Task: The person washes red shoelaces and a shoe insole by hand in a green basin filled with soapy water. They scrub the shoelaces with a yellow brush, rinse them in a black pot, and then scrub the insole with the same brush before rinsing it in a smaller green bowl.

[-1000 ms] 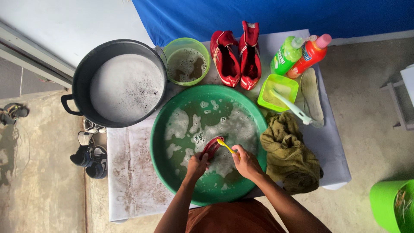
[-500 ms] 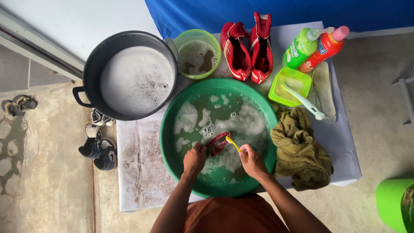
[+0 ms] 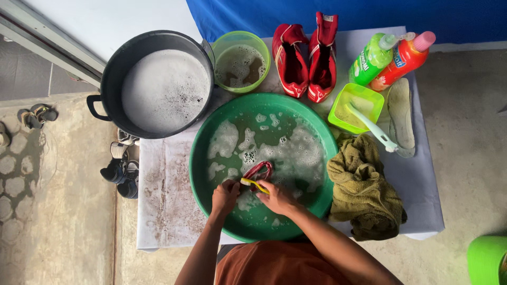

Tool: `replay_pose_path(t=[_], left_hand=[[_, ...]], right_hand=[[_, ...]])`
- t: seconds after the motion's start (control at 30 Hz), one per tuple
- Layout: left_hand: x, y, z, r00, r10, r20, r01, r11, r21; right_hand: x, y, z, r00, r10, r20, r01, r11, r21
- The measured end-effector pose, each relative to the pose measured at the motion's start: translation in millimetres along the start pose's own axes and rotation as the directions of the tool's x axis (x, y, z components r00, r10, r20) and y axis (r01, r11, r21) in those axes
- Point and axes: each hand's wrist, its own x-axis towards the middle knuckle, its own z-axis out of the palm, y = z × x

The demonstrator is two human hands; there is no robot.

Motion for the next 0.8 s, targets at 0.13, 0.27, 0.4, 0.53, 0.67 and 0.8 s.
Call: replay_pose_path(t=[0.13,0.27,0.4,0.53,0.67,0.8], left_hand=[[-7.1,-10.6,-5.1,1.0,0.013,-0.021,-0.012,0.999,0.036],[-0.2,-7.9,-4.8,0.999,0.016,-0.036,-0.015,1.0,0.011],[-12.6,-15.1,0.0,0.996,0.063,-0.064,-0.063,0.998,-0.003],[-13.7,-11.4,5.8,0.999,0.024,-0.04,-0.024,1.0,-0.017],[-12.6,-5.5,4.3,0.999,0.003,-0.033,-0.004,1.0,-0.018],[-15.3,-2.4,-1.9,1.0,-0.027,-0.007,0.026,0.993,-0.111]], right_hand=[[-1.0,28.8,-26.0,0.999,0.052,-0.002,-0.051,0.971,-0.235],[15.3,60.6,-77.5,0.941,0.317,-0.122,-0.339,0.887,-0.315],[21.7,62.4,-98.0,0.86,-0.055,-0.507,-0.189,0.888,-0.418],[16.3,26.8,-75.8,0.886,0.428,-0.178,-0.444,0.894,-0.058],[-13.4,-8.6,-31.5,0.985,0.048,-0.167,-0.047,0.999,0.01],[-22.6,-21.0,1.8,0.986,-0.081,-0.142,0.094,0.991,0.09]])
